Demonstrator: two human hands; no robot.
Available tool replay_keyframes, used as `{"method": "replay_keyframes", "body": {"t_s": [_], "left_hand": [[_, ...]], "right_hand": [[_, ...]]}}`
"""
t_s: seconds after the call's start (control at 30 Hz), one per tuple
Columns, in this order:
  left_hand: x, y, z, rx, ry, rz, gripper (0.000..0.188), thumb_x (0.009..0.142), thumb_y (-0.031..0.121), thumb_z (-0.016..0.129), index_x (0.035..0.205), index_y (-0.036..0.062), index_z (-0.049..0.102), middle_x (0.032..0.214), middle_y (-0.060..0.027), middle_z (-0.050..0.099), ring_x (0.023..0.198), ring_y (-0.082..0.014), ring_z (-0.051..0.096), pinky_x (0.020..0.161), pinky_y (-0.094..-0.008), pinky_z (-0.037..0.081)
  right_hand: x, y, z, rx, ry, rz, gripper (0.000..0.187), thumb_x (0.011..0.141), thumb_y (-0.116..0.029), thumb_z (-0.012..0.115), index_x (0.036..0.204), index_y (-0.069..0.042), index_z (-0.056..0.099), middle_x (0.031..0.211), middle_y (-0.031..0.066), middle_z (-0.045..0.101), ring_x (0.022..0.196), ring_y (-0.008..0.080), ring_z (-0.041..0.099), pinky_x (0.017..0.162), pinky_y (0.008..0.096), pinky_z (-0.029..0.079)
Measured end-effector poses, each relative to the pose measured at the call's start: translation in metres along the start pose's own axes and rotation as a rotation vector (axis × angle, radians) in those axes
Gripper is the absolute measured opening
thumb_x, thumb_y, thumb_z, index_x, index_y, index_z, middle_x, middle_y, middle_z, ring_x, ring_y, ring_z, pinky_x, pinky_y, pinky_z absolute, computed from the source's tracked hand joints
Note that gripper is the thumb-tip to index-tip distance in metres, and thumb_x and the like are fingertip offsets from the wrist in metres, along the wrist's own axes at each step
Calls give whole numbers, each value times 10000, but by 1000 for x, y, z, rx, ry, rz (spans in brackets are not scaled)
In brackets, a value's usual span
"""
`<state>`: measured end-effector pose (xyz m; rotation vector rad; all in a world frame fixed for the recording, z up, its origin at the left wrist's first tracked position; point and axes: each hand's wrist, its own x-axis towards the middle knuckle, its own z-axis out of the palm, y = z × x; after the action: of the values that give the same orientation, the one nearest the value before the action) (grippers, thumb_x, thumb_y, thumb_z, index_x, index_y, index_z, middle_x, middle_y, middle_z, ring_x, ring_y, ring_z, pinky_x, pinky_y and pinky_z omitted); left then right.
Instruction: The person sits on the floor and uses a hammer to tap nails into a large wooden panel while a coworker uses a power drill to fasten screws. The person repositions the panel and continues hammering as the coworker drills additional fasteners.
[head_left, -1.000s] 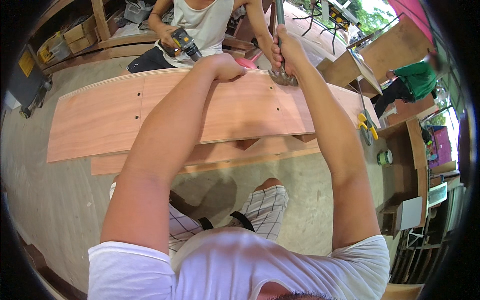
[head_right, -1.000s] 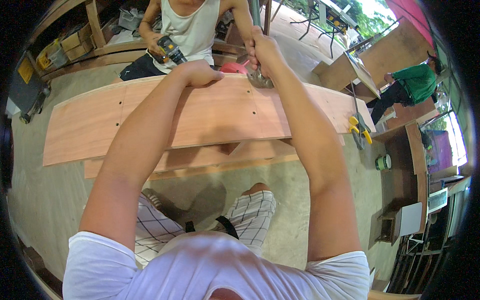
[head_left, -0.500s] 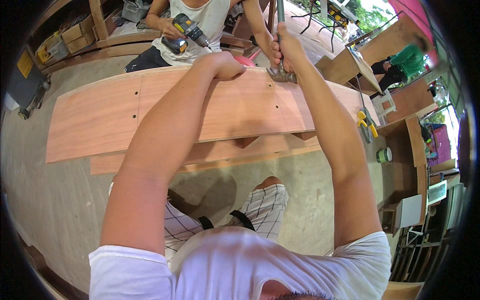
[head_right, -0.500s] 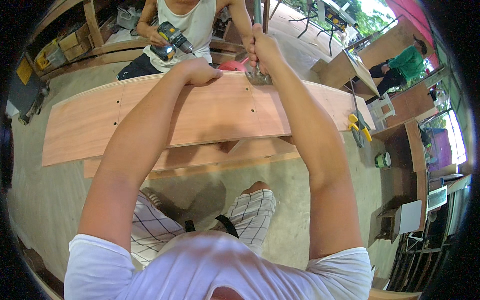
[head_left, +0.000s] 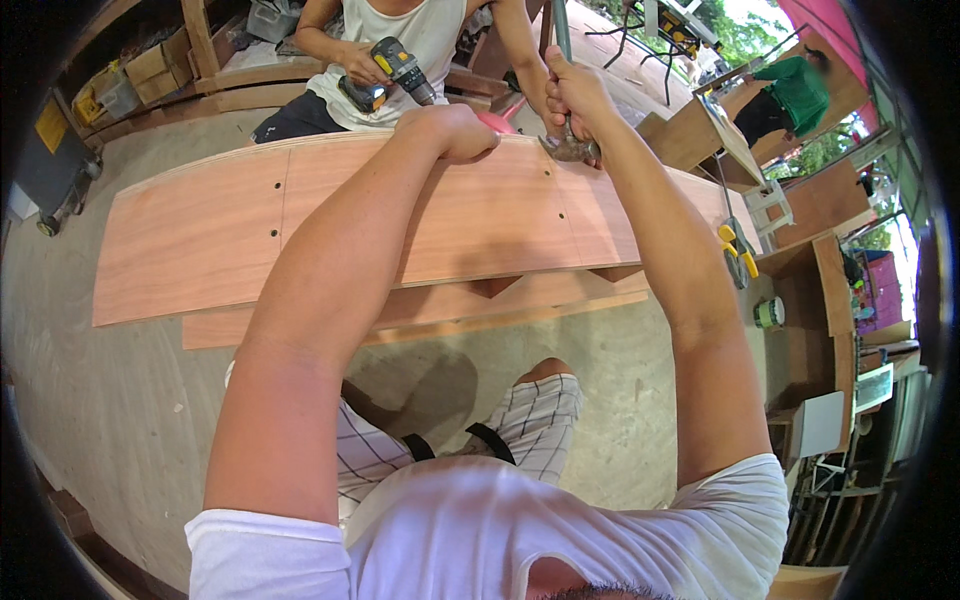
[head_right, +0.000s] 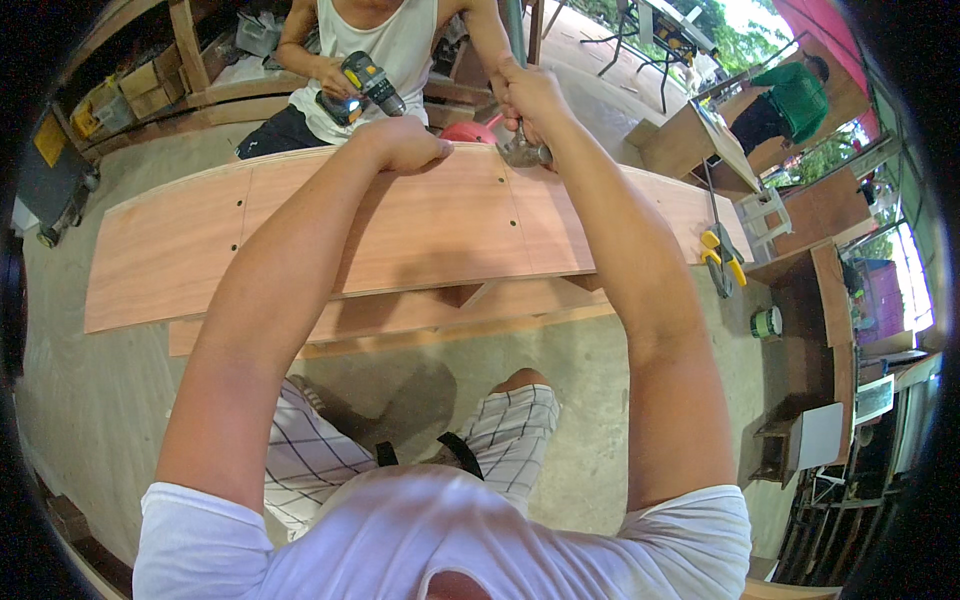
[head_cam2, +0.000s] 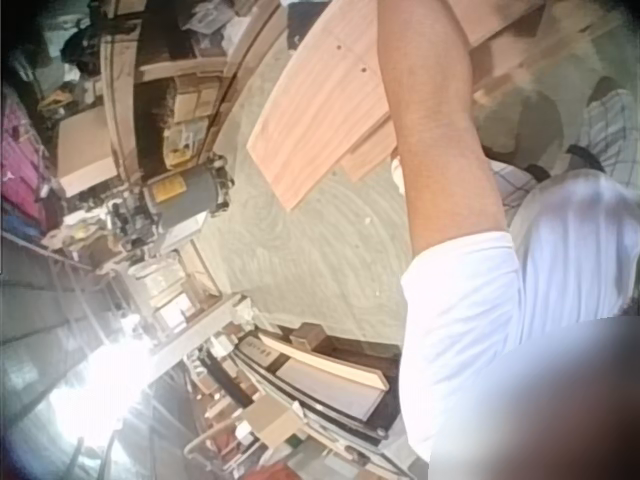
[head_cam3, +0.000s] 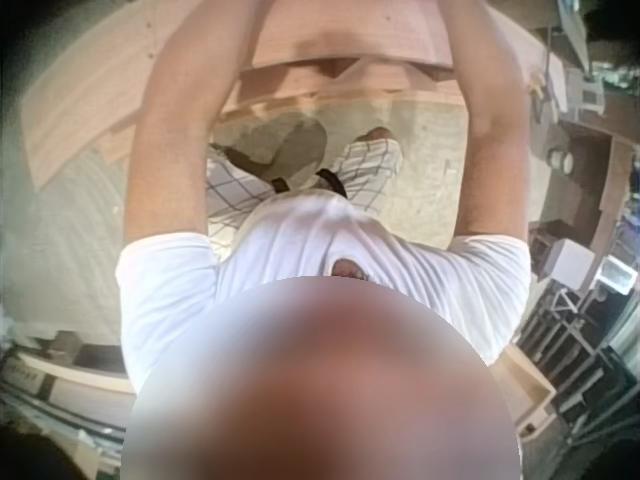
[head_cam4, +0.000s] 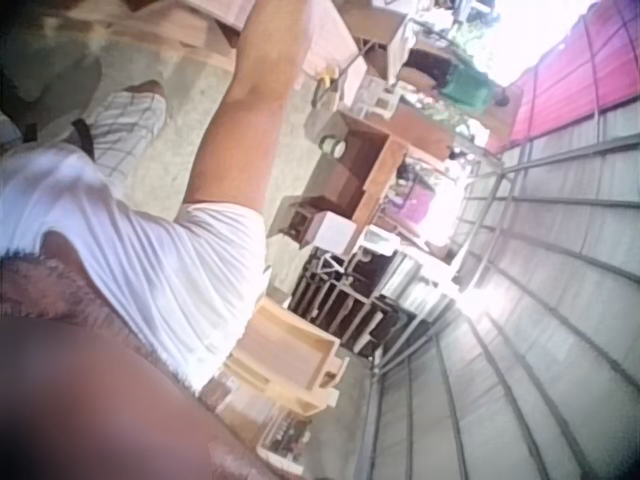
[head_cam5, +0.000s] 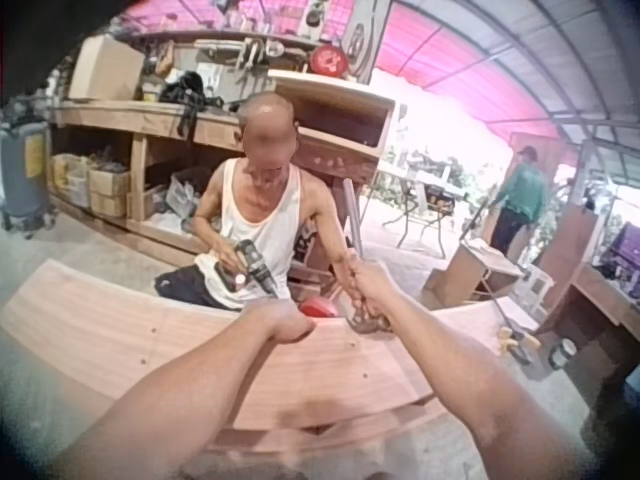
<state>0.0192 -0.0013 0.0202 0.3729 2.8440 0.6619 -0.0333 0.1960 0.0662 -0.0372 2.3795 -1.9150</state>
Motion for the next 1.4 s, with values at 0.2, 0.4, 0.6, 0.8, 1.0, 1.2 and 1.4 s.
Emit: {"method": "replay_keyframes", "body": {"t_s": [0.2, 0.4, 0.6, 0.8, 1.0, 1.2, 1.4], "left_hand": [[-6, 4, -3, 16, -15, -36, 724, 920, 591, 568, 1146, -81, 710, 1161, -265, 717, 1053, -388, 709, 897, -443, 541], [-12, 5, 0, 16, 86, -28, 762, 907, 671, 535, 1190, -12, 724, 1228, -239, 704, 1140, -375, 685, 968, -443, 520], [-12, 5, 1, 30, 62, -43, 786, 897, 697, 533, 1230, 8, 713, 1287, -229, 681, 1184, -372, 666, 996, -463, 508], [-13, 8, -2, 65, 43, -63, 755, 896, 691, 534, 1239, 43, 715, 1295, -193, 686, 1199, -353, 661, 1000, -454, 507], [-13, 10, -8, 28, -22, -113, 688, 871, 664, 572, 1268, 121, 716, 1294, -126, 703, 1207, -297, 664, 998, -424, 513], [-4, 5, 2, 33, 64, 5, 772, 909, 694, 529, 1086, -22, 758, 1132, -241, 731, 1063, -387, 705, 927, -456, 535], [-1, 4, 2, 40, 56, -8, 801, 907, 699, 533, 1089, -52, 746, 1147, -260, 721, 1078, -399, 697, 943, -460, 531]], "right_hand": [[2, 7, -6, -14, 12, -91, 466, 1018, -538, 584, 836, -131, 450, 563, -34, 374, 420, 104, 334, 385, 287, 319], [2, 4, -8, -31, 1, -48, 506, 997, -601, 575, 858, -125, 478, 569, -27, 416, 427, 105, 388, 402, 307, 358], [47, -40, -18, 161, -39, -14, 472, 1006, -572, 534, 985, -102, 575, 670, 44, 544, 531, 187, 532, 479, 351, 460], [103, -67, -11, 35, 82, 58, 433, 1015, -484, 556, 765, -131, 574, 565, 29, 497, 480, 189, 498, 427, 346, 424], [80, -69, -3, 21, 216, -125, 427, 999, -399, 628, 661, -174, 496, 496, -29, 361, 362, 136, 267, 361, 332, 210], [68, -68, -7, 93, 158, -180, 422, 1012, -354, 625, 653, -176, 492, 498, -41, 365, 374, 128, 284, 372, 327, 201], [64, -69, -7, 25, 215, -234, 407, 1007, -341, 645, 669, -159, 510, 505, -38, 384, 381, 125, 332, 368, 329, 231]]}}
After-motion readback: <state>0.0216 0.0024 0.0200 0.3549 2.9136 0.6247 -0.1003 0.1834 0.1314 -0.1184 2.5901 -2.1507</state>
